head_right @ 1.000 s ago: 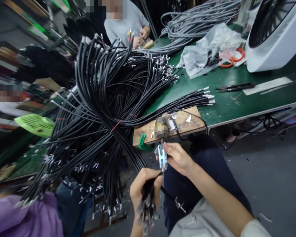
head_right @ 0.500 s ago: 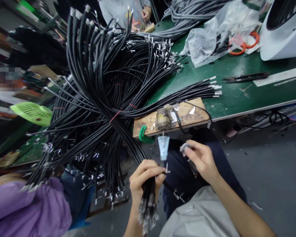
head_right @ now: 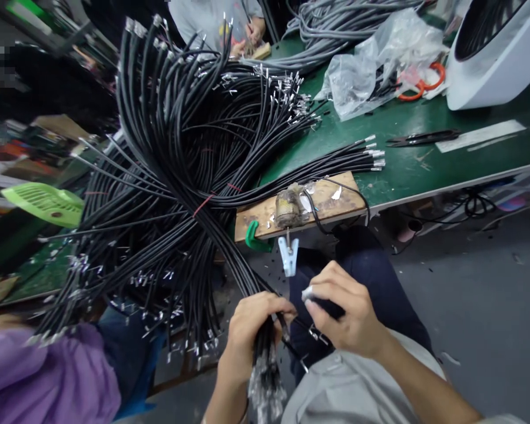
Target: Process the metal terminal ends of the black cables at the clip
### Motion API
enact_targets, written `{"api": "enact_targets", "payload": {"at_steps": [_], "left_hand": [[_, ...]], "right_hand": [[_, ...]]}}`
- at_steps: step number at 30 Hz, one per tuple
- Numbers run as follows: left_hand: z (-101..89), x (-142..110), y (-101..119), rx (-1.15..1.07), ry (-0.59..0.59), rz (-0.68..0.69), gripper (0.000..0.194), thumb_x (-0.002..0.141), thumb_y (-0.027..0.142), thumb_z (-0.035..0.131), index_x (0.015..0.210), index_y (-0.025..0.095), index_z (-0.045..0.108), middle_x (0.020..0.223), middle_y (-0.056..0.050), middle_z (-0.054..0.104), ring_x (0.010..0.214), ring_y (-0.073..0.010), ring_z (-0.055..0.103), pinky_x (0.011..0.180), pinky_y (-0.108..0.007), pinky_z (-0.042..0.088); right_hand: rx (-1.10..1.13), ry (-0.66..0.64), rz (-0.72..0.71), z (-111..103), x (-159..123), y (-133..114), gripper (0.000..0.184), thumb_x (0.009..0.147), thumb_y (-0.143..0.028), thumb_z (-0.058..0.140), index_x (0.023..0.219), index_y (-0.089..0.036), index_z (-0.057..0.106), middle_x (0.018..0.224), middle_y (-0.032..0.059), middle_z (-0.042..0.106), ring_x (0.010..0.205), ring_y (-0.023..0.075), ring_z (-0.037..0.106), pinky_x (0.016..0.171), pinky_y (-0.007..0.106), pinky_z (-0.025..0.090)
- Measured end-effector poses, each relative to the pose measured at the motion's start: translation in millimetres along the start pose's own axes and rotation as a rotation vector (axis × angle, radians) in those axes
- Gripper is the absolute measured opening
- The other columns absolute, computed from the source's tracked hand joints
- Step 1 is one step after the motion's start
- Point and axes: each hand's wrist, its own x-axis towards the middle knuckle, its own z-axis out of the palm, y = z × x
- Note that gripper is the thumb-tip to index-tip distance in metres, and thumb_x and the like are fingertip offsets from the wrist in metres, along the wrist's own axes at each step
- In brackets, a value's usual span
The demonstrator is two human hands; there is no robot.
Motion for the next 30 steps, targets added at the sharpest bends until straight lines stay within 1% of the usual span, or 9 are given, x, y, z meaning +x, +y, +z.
{"api": "enact_targets", "payload": {"at_steps": [3, 7, 11, 13, 18, 22, 26, 28, 30], "left_hand": [[8.3, 5.7, 11.6, 0.144, 0.016, 0.016, 0.015, 0.088, 0.014, 0.049, 0.099, 0.016, 0.058, 0.08, -0.007, 0.068, 0.069, -0.0187, 0.062, 0.064, -0.03, 0.045], [15.8, 16.5, 19.7, 0.431, -0.133, -0.033, 0.016, 0.081, 0.01, 0.052, 0.095, 0.014, 0.061, 0.085, -0.01, 0.068, 0.071, -0.0228, 0.061, 0.063, -0.035, 0.049], [14.9, 16.4, 2.2, 0.216, -0.272, -0.088, 0.013, 0.07, 0.011, 0.059, 0.081, 0.016, 0.061, 0.074, -0.005, 0.065, 0.065, -0.0197, 0.06, 0.057, -0.029, 0.048], [12.3, 12.4, -9.9, 0.076, -0.233, -0.121, 0.018, 0.067, 0.012, 0.061, 0.085, 0.017, 0.062, 0.076, -0.005, 0.066, 0.066, -0.0181, 0.061, 0.057, -0.027, 0.047], [1.8, -0.5, -23.3, 0.027, -0.126, -0.187, 0.023, 0.067, 0.013, 0.063, 0.09, 0.016, 0.064, 0.075, -0.005, 0.067, 0.066, -0.0173, 0.062, 0.058, -0.025, 0.046], [-1.3, -9.8, -22.3, -0.043, 0.018, -0.166, 0.016, 0.077, 0.013, 0.064, 0.093, 0.016, 0.065, 0.076, -0.006, 0.068, 0.065, -0.0151, 0.064, 0.06, -0.024, 0.048], [12.1, -11.4, -21.3, -0.011, 0.236, -0.119, 0.012, 0.081, 0.011, 0.063, 0.091, 0.016, 0.066, 0.078, -0.007, 0.069, 0.067, -0.0144, 0.064, 0.059, -0.023, 0.048], [20.4, -9.1, -21.3, 0.026, 0.25, -0.126, 0.007, 0.083, 0.012, 0.061, 0.086, 0.016, 0.065, 0.072, -0.005, 0.067, 0.061, -0.0129, 0.062, 0.057, -0.022, 0.045], [26.4, -6.9, -22.0, 0.092, 0.194, -0.133, 0.008, 0.085, 0.014, 0.058, 0.078, 0.016, 0.063, 0.063, -0.002, 0.062, 0.053, -0.0109, 0.055, 0.052, -0.022, 0.039]], "right_hand": [[0.051, -0.122, -0.016, -1.4, -4.8, -2.4, 0.034, 0.076, -0.006, 0.063, 0.108, -0.017, 0.06, 0.091, 0.0096, 0.06, 0.081, 0.0214, 0.054, 0.071, 0.039, 0.047], [0.024, -0.018, -0.068, -3.1, -8.2, -1.3, 0.031, 0.078, 0.0, 0.058, 0.104, -0.018, 0.063, 0.083, 0.0062, 0.059, 0.075, 0.0185, 0.054, 0.067, 0.035, 0.047], [-0.057, -0.157, -0.044, -4.4, -8.2, 2.5, 0.036, 0.079, -0.002, 0.058, 0.111, -0.018, 0.061, 0.094, 0.0102, 0.06, 0.082, 0.0202, 0.055, 0.071, 0.037, 0.049], [-0.062, -0.222, -0.06, -0.5, -8.6, 5.6, 0.032, 0.082, -0.007, 0.057, 0.112, -0.018, 0.062, 0.1, 0.0124, 0.06, 0.086, 0.021, 0.056, 0.072, 0.038, 0.05], [-0.009, -0.14, -0.162, 23.5, -9.2, 18.6, 0.021, 0.088, -0.013, 0.054, 0.107, -0.016, 0.065, 0.088, 0.0108, 0.065, 0.077, 0.0198, 0.057, 0.067, 0.036, 0.051], [0.118, -0.031, 0.081, 37.8, -4.4, 22.9, 0.013, 0.09, -0.019, 0.054, 0.09, -0.016, 0.067, 0.073, 0.0066, 0.064, 0.067, 0.018, 0.057, 0.061, 0.032, 0.049], [0.121, 0.078, 0.304, 43.2, 4.1, 17.5, 0.022, 0.09, -0.02, 0.052, 0.071, -0.017, 0.062, 0.066, 0.0035, 0.057, 0.062, 0.0161, 0.054, 0.058, 0.029, 0.043], [0.059, 0.132, 0.351, 44.6, 8.5, 17.6, 0.029, 0.087, -0.021, 0.053, 0.059, -0.018, 0.054, 0.059, 0.0008, 0.05, 0.056, 0.0141, 0.047, 0.054, 0.028, 0.038], [-0.003, 0.097, 0.422, 43.9, 12.2, 22.1, 0.039, 0.084, -0.022, 0.055, 0.048, -0.019, 0.041, 0.052, -0.0022, 0.039, 0.051, 0.0116, 0.039, 0.05, 0.027, 0.031]]}}
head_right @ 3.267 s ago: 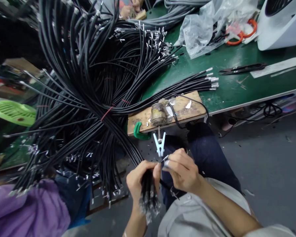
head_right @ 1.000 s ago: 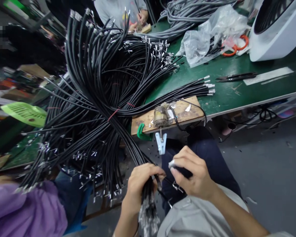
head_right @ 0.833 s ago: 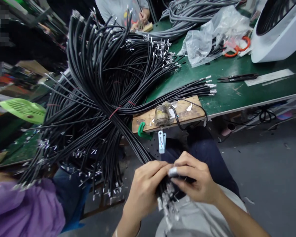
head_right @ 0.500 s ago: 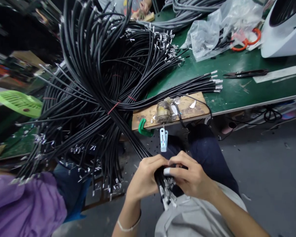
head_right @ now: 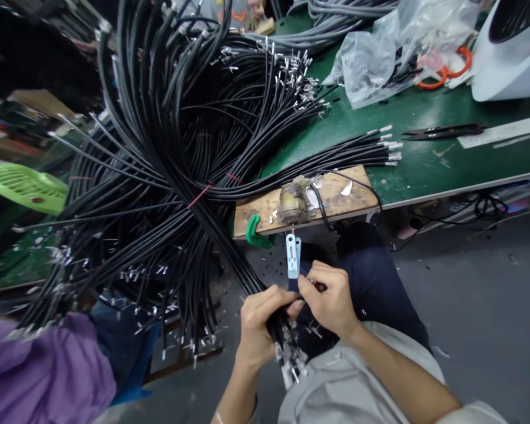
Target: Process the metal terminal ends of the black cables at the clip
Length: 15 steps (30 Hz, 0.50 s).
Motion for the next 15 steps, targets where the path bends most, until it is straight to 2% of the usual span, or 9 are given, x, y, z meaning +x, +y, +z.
{"api": "enact_targets", "payload": {"at_steps": [3, 4, 6, 8, 11, 13, 15], "left_hand": [[5.0, -0.7, -1.9, 0.103, -0.066, 0.006, 0.016, 0.085, 0.016, 0.056, 0.071, 0.016, 0.061, 0.056, 0.0, 0.055, 0.047, -0.0095, 0.048, 0.049, -0.023, 0.032], [6.0, -1.4, -2.6, 0.118, -0.06, 0.002, 0.016, 0.086, 0.016, 0.056, 0.07, 0.016, 0.061, 0.056, 0.0, 0.055, 0.047, -0.0094, 0.048, 0.049, -0.023, 0.033], [7.8, -2.6, -3.2, 0.116, -0.006, -0.019, 0.014, 0.085, 0.015, 0.057, 0.072, 0.016, 0.061, 0.057, 0.001, 0.057, 0.049, -0.0095, 0.051, 0.051, -0.023, 0.036], [9.2, -2.6, -2.2, 0.089, 0.057, -0.035, 0.009, 0.084, 0.013, 0.059, 0.076, 0.016, 0.062, 0.061, 0.0, 0.06, 0.052, -0.01, 0.054, 0.054, -0.022, 0.039], [10.4, 0.2, 0.8, 0.033, 0.068, -0.037, 0.006, 0.083, 0.01, 0.059, 0.085, 0.015, 0.063, 0.068, -0.001, 0.063, 0.058, -0.011, 0.058, 0.057, -0.022, 0.043], [10.8, 2.1, 2.5, 0.011, 0.048, -0.046, 0.007, 0.084, 0.011, 0.06, 0.088, 0.015, 0.062, 0.074, -0.003, 0.064, 0.065, -0.0123, 0.06, 0.06, -0.022, 0.045], [11.4, 2.5, 3.2, 0.011, 0.058, -0.062, 0.004, 0.084, 0.013, 0.06, 0.087, 0.015, 0.062, 0.075, -0.004, 0.062, 0.066, -0.0127, 0.06, 0.06, -0.022, 0.045]], "right_hand": [[-0.051, -0.202, 0.147, -7.4, 8.0, 8.4, 0.047, 0.082, -0.026, 0.059, 0.043, -0.018, 0.033, 0.049, -0.0042, 0.033, 0.047, 0.009, 0.032, 0.048, 0.026, 0.025], [-0.046, -0.216, 0.192, -11.8, 10.1, 10.8, 0.047, 0.083, -0.03, 0.059, 0.044, -0.018, 0.037, 0.049, -0.0041, 0.034, 0.047, 0.0089, 0.033, 0.048, 0.026, 0.025], [-0.001, -0.145, 0.26, -22.5, 12.9, 13.0, 0.046, 0.088, -0.039, 0.053, 0.049, -0.017, 0.048, 0.05, -0.0025, 0.042, 0.05, 0.0102, 0.039, 0.05, 0.025, 0.03], [0.073, -0.142, 0.278, -32.9, 13.7, 11.2, 0.042, 0.09, -0.044, 0.051, 0.06, -0.015, 0.058, 0.058, 0.0004, 0.053, 0.056, 0.0125, 0.046, 0.054, 0.025, 0.036], [0.103, -0.292, 0.193, -39.6, 10.4, 5.4, 0.024, 0.085, -0.037, 0.063, 0.075, -0.015, 0.066, 0.074, 0.0033, 0.06, 0.068, 0.0153, 0.052, 0.062, 0.026, 0.04], [0.107, -0.233, 0.121, -34.6, 5.1, 4.2, 0.017, 0.083, -0.03, 0.066, 0.074, -0.016, 0.065, 0.074, 0.0029, 0.057, 0.071, 0.0158, 0.051, 0.065, 0.027, 0.039], [0.21, -0.103, 0.111, -22.7, -1.7, 6.6, 0.021, 0.084, -0.029, 0.065, 0.068, -0.017, 0.063, 0.069, 0.0013, 0.052, 0.068, 0.0148, 0.047, 0.063, 0.027, 0.037]]}}
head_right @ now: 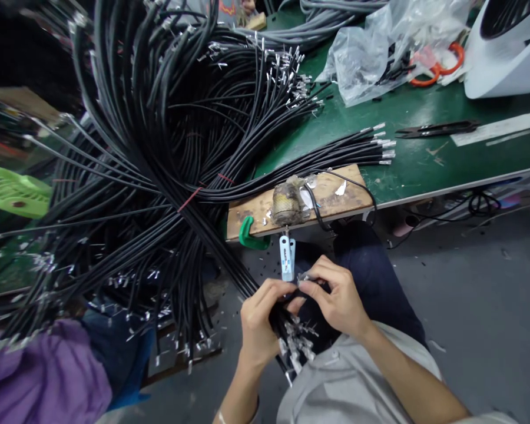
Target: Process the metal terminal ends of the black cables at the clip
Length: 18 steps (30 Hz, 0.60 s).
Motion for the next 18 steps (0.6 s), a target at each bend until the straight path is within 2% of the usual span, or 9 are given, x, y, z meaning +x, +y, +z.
{"api": "enact_targets", "payload": {"at_steps": [3, 6, 9, 11, 12, 15, 16, 18], "left_hand": [[0.9, -2.5, -0.7, -0.016, 0.063, -0.012, 0.002, 0.083, 0.014, 0.062, 0.084, 0.016, 0.063, 0.068, -0.001, 0.058, 0.059, -0.011, 0.055, 0.055, -0.022, 0.041], [-1.2, -5.6, -1.6, -0.088, 0.104, 0.001, 0.004, 0.082, 0.012, 0.065, 0.083, 0.016, 0.065, 0.066, 0.0, 0.059, 0.055, -0.0098, 0.053, 0.054, -0.021, 0.039], [-7.9, -6.1, -0.4, -0.136, 0.086, 0.021, 0.004, 0.082, 0.013, 0.064, 0.08, 0.016, 0.065, 0.062, 0.001, 0.059, 0.053, -0.0095, 0.052, 0.054, -0.021, 0.038], [-13.2, -5.0, 1.6, -0.13, 0.048, 0.017, 0.009, 0.084, 0.013, 0.062, 0.075, 0.015, 0.065, 0.06, 0.001, 0.058, 0.051, -0.0092, 0.051, 0.053, -0.022, 0.036], [-15.6, -4.2, 2.7, -0.118, 0.027, 0.01, 0.012, 0.084, 0.013, 0.061, 0.073, 0.015, 0.064, 0.058, 0.001, 0.057, 0.05, -0.0088, 0.051, 0.053, -0.022, 0.035], [-19.4, -2.7, 4.1, -0.096, -0.006, -0.011, 0.017, 0.086, 0.013, 0.058, 0.069, 0.015, 0.063, 0.055, 0.002, 0.054, 0.048, -0.0078, 0.049, 0.051, -0.022, 0.033], [-19.7, -2.8, 3.5, -0.105, -0.013, -0.013, 0.018, 0.087, 0.014, 0.058, 0.07, 0.015, 0.063, 0.055, 0.002, 0.054, 0.048, -0.0078, 0.049, 0.051, -0.022, 0.033], [-19.5, -3.9, 0.6, -0.157, -0.032, 0.0, 0.016, 0.088, 0.018, 0.058, 0.073, 0.015, 0.064, 0.058, 0.001, 0.057, 0.05, -0.0086, 0.051, 0.053, -0.022, 0.035]], "right_hand": [[0.381, 0.083, 0.095, 20.6, -6.1, 11.4, 0.024, 0.082, -0.036, 0.068, 0.067, -0.018, 0.062, 0.067, -0.001, 0.045, 0.063, 0.0126, 0.042, 0.058, 0.025, 0.035], [0.694, 0.006, 0.186, 31.4, -8.0, 17.3, 0.025, 0.08, -0.04, 0.069, 0.07, -0.018, 0.064, 0.069, -0.0011, 0.045, 0.064, 0.0121, 0.043, 0.06, 0.024, 0.038], [0.66, -0.131, 0.133, 25.7, -5.3, 16.1, 0.018, 0.084, -0.036, 0.067, 0.089, -0.019, 0.068, 0.079, 0.0013, 0.051, 0.069, 0.0121, 0.047, 0.065, 0.025, 0.04], [0.542, -0.206, 0.046, 17.4, -1.8, 14.0, 0.024, 0.086, -0.034, 0.065, 0.106, -0.021, 0.065, 0.091, 0.0043, 0.054, 0.074, 0.0132, 0.049, 0.069, 0.027, 0.042], [0.49, -0.232, -0.011, 14.0, 0.1, 13.1, 0.025, 0.086, -0.033, 0.065, 0.108, -0.021, 0.064, 0.094, 0.0055, 0.055, 0.076, 0.0142, 0.05, 0.071, 0.028, 0.043], [0.45, -0.227, -0.124, 12.6, 3.0, 13.3, 0.011, 0.084, -0.028, 0.067, 0.091, -0.019, 0.067, 0.085, 0.0052, 0.057, 0.076, 0.0161, 0.052, 0.07, 0.03, 0.043], [0.5, -0.213, -0.105, 15.7, 2.5, 14.3, 0.01, 0.083, -0.028, 0.068, 0.085, -0.019, 0.066, 0.079, 0.0038, 0.055, 0.073, 0.0156, 0.051, 0.067, 0.029, 0.042], [0.677, -0.207, 0.024, 25.8, -0.2, 17.6, 0.019, 0.079, -0.034, 0.072, 0.076, -0.018, 0.062, 0.071, 0.0004, 0.049, 0.064, 0.0128, 0.046, 0.059, 0.026, 0.038]]}}
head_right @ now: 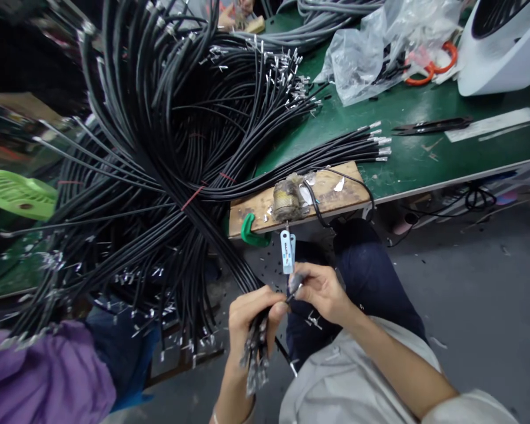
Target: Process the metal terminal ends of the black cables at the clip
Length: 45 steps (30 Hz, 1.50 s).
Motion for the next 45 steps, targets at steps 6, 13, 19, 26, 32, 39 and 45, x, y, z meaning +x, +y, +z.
{"api": "enact_targets", "payload": {"at_steps": [6, 13, 19, 26, 32, 39, 45], "left_hand": [[-4.3, -3.3, -9.0, -0.108, -0.061, 0.133, 0.004, 0.085, 0.017, 0.063, 0.082, 0.015, 0.065, 0.067, -0.002, 0.062, 0.061, -0.0126, 0.059, 0.06, -0.023, 0.044], [5.5, 4.1, -2.2, 0.04, 0.001, 0.083, 0.011, 0.083, 0.007, 0.06, 0.087, 0.015, 0.067, 0.073, -0.003, 0.063, 0.066, -0.013, 0.06, 0.06, -0.023, 0.046], [6.0, 3.1, 1.6, -0.045, 0.129, 0.078, 0.018, 0.076, 0.001, 0.067, 0.084, 0.017, 0.066, 0.069, 0.0, 0.061, 0.063, -0.0125, 0.058, 0.06, -0.024, 0.047], [7.3, 13.2, 6.6, -0.073, 0.277, 0.071, 0.017, 0.077, 0.002, 0.065, 0.083, 0.018, 0.065, 0.069, 0.001, 0.063, 0.062, -0.0113, 0.057, 0.061, -0.023, 0.046], [14.1, 22.6, 12.3, -0.059, 0.267, -0.016, 0.011, 0.081, 0.007, 0.063, 0.077, 0.018, 0.065, 0.067, 0.001, 0.06, 0.061, -0.0118, 0.055, 0.058, -0.022, 0.043], [15.6, 25.2, 16.9, -0.044, 0.276, -0.073, 0.01, 0.084, 0.015, 0.061, 0.075, 0.018, 0.065, 0.067, -0.001, 0.062, 0.06, -0.0129, 0.056, 0.057, -0.023, 0.043], [5.2, 19.8, 13.0, -0.01, 0.152, -0.044, 0.01, 0.082, 0.008, 0.062, 0.08, 0.017, 0.066, 0.07, -0.001, 0.064, 0.064, -0.013, 0.059, 0.061, -0.023, 0.046]], "right_hand": [[0.212, -0.031, 0.316, 8.3, -4.2, 3.7, 0.042, 0.064, -0.046, 0.08, 0.064, -0.016, 0.052, 0.069, -0.0026, 0.042, 0.059, 0.0092, 0.039, 0.054, 0.023, 0.031], [-0.92, -0.104, 0.215, -8.8, 11.7, -71.8, 0.021, 0.081, -0.03, 0.063, 0.068, -0.016, 0.054, 0.07, -0.0001, 0.048, 0.065, 0.013, 0.042, 0.06, 0.026, 0.033], [-0.689, 0.043, 0.214, -9.6, 46.9, -72.4, 0.044, 0.081, -0.057, 0.058, 0.072, -0.014, 0.06, 0.065, -0.0012, 0.049, 0.062, 0.0121, 0.042, 0.058, 0.026, 0.034], [-0.111, 0.109, 0.27, 8.5, 57.9, -49.3, 0.046, 0.072, -0.057, 0.071, 0.067, -0.011, 0.068, 0.058, 0.0002, 0.055, 0.053, 0.0088, 0.046, 0.05, 0.022, 0.036], [0.066, 0.156, 0.285, 7.6, 57.1, -42.6, 0.038, 0.068, -0.048, 0.077, 0.065, -0.011, 0.07, 0.058, 0.0008, 0.058, 0.051, 0.0085, 0.05, 0.047, 0.019, 0.039], [0.099, 0.1, 0.305, 6.2, 56.3, -42.7, 0.038, 0.071, -0.048, 0.076, 0.068, -0.011, 0.071, 0.057, 0.0002, 0.057, 0.051, 0.0086, 0.05, 0.049, 0.02, 0.039], [0.104, 0.089, 0.325, -17.7, 42.3, -33.1, 0.048, 0.079, -0.059, 0.062, 0.075, -0.012, 0.069, 0.069, 0.0056, 0.061, 0.063, 0.0127, 0.052, 0.054, 0.023, 0.041]]}}
